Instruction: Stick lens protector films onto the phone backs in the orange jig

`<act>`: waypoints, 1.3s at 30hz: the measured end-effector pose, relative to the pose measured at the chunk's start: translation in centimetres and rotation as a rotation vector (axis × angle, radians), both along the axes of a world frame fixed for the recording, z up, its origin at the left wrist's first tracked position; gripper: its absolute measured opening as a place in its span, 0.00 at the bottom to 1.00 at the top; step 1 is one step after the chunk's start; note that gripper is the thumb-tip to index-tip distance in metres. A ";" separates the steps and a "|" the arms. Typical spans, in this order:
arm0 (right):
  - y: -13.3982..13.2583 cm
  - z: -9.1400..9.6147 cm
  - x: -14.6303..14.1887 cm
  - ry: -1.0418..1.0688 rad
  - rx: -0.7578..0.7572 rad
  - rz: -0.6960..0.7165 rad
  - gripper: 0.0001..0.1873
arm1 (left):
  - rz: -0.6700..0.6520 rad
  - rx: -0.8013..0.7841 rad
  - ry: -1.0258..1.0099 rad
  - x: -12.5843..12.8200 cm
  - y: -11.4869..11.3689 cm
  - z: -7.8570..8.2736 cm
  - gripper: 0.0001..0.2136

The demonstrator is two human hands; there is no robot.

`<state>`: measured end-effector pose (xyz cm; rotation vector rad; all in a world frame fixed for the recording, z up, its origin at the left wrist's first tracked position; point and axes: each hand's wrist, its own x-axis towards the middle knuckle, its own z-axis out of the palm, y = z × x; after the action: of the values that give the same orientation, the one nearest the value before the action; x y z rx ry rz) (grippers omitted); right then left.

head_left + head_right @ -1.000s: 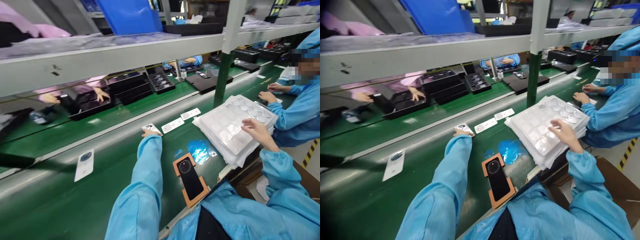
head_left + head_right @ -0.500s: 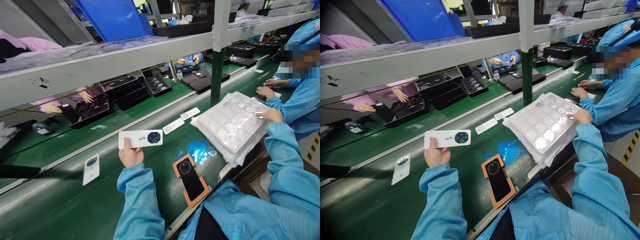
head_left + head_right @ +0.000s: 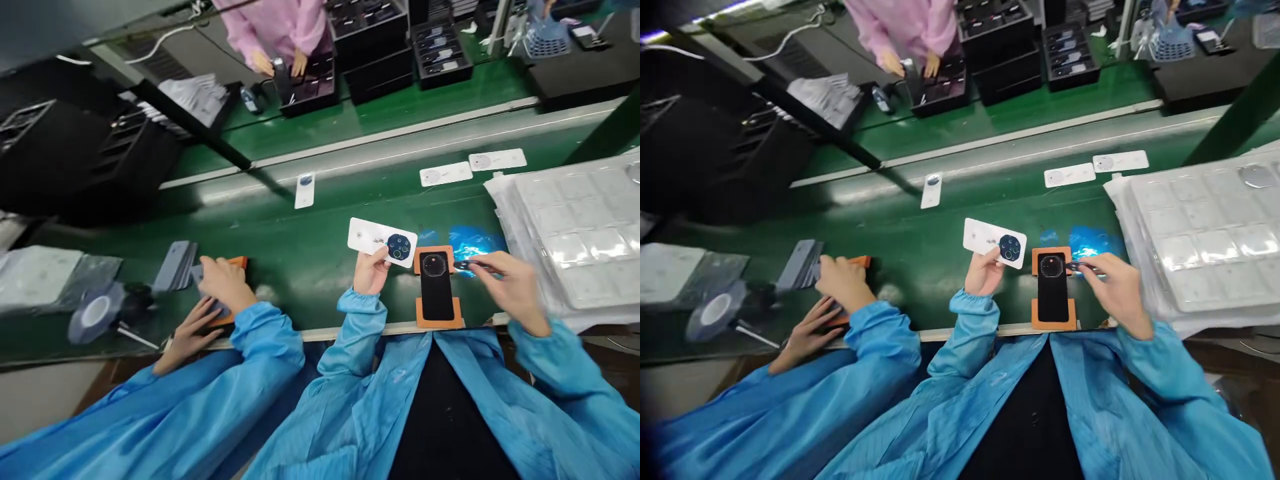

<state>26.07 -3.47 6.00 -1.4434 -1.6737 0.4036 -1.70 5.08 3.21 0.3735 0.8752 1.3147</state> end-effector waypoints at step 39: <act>3.7 -0.8 -7.5 -0.019 0.144 -0.108 0.06 | 0.011 0.289 0.445 7.9 -4.8 -0.9 0.24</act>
<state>18.58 0.20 5.20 -1.4264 -1.5978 0.2055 6.20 0.24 2.29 0.9140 1.0543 1.3953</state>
